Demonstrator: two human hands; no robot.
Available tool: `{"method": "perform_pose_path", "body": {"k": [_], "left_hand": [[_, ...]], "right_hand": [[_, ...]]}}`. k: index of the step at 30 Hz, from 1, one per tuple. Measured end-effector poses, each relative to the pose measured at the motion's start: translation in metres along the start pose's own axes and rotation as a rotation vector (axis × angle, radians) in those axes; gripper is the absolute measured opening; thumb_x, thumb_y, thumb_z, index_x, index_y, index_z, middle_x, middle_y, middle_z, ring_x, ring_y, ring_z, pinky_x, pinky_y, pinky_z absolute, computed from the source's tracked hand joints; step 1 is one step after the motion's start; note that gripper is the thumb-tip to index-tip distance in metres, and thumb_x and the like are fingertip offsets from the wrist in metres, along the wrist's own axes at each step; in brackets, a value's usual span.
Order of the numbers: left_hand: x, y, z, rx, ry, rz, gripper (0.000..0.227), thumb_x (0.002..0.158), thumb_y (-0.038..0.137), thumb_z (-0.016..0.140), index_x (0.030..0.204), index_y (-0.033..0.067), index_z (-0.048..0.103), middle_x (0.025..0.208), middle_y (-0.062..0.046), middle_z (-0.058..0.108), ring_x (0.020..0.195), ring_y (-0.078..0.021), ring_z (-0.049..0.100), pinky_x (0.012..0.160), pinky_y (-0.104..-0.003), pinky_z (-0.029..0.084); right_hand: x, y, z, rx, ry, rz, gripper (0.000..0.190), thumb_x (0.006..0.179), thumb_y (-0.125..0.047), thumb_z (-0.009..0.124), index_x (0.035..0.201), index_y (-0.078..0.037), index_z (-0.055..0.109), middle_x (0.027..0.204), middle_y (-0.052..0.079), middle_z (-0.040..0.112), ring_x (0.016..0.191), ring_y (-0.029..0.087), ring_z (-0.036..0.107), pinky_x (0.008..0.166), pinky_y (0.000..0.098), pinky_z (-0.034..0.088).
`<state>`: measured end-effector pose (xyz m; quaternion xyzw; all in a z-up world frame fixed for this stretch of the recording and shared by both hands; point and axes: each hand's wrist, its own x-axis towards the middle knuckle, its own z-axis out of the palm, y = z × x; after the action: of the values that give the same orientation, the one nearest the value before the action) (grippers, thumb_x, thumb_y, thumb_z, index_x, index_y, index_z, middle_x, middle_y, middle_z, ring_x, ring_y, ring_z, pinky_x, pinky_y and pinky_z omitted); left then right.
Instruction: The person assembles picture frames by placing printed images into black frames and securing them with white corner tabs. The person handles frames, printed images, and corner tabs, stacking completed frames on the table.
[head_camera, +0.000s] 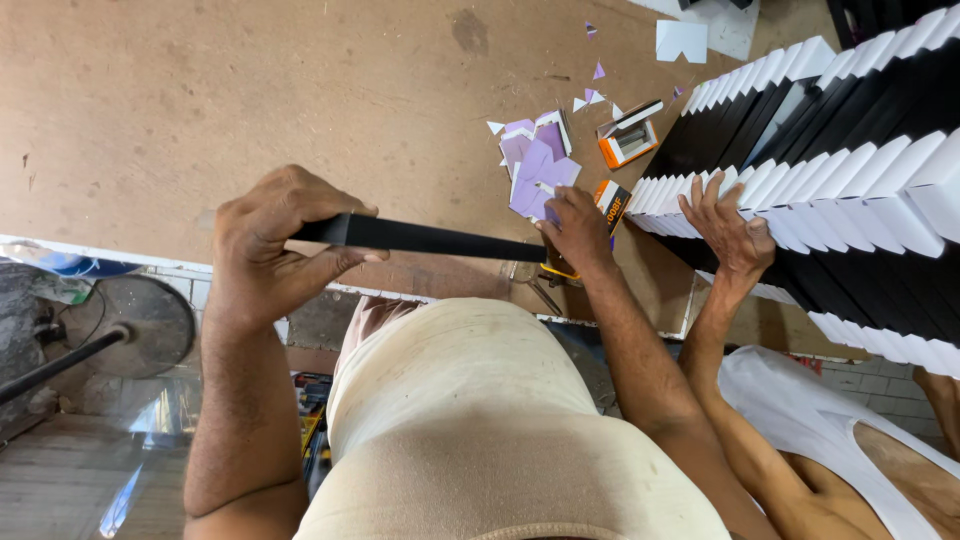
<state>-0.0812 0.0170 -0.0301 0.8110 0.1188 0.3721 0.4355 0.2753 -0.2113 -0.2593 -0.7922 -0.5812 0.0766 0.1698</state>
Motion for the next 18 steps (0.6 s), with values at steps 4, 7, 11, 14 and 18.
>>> {"method": "perform_pose_path", "body": {"k": [4, 7, 11, 14, 18], "left_hand": [[0.005, 0.001, -0.001, 0.023, -0.015, 0.012, 0.028, 0.081, 0.023, 0.088, 0.100, 0.0073, 0.076, 0.093, -0.003, 0.075, 0.082, -0.0146, 0.068, 0.066, -0.026, 0.052], [0.011, 0.000, -0.006, -0.009, -0.085, 0.033, 0.030, 0.081, 0.020, 0.085, 0.105, 0.0061, 0.075, 0.098, -0.004, 0.076, 0.081, -0.0146, 0.069, 0.070, -0.028, 0.053], [0.015, -0.005, -0.004, -0.056, -0.140, 0.029, 0.030, 0.081, 0.020, 0.083, 0.106, 0.0063, 0.075, 0.099, -0.005, 0.076, 0.081, -0.0148, 0.068, 0.070, -0.029, 0.052], [0.018, -0.009, 0.002, -0.051, -0.155, 0.041, 0.030, 0.082, 0.022, 0.084, 0.106, 0.0067, 0.075, 0.099, -0.005, 0.076, 0.080, -0.0135, 0.068, 0.069, -0.028, 0.051], [0.015, -0.010, 0.008, -0.022, -0.135, 0.029, 0.031, 0.079, 0.022, 0.084, 0.105, 0.0070, 0.076, 0.092, -0.004, 0.076, 0.078, -0.0116, 0.067, 0.063, -0.025, 0.050]], "right_hand": [[-0.013, -0.020, 0.004, -0.001, 0.071, 0.085, 0.052, 0.080, -0.026, 0.089, 0.121, -0.003, 0.067, 0.126, 0.015, 0.063, 0.119, 0.035, 0.059, 0.101, 0.0453, 0.049], [-0.013, -0.027, 0.002, -0.049, 0.169, 0.130, 0.066, 0.073, -0.030, 0.092, 0.122, 0.002, 0.062, 0.115, 0.020, 0.060, 0.108, 0.039, 0.058, 0.094, 0.0501, 0.046], [-0.010, -0.032, 0.004, 0.019, 0.155, 0.271, 0.065, 0.067, -0.032, 0.094, 0.114, 0.002, 0.064, 0.095, 0.016, 0.062, 0.093, 0.037, 0.058, 0.086, 0.0516, 0.044], [-0.005, -0.033, 0.000, 0.102, 0.189, 0.315, 0.037, 0.078, -0.025, 0.090, 0.101, -0.003, 0.071, 0.087, 0.010, 0.064, 0.088, 0.031, 0.061, 0.082, 0.0475, 0.047], [-0.004, -0.047, -0.018, 0.507, 0.327, 0.410, 0.021, 0.090, -0.019, 0.082, 0.093, 0.000, 0.074, 0.085, 0.007, 0.066, 0.074, 0.016, 0.061, 0.066, 0.0351, 0.051]]}}
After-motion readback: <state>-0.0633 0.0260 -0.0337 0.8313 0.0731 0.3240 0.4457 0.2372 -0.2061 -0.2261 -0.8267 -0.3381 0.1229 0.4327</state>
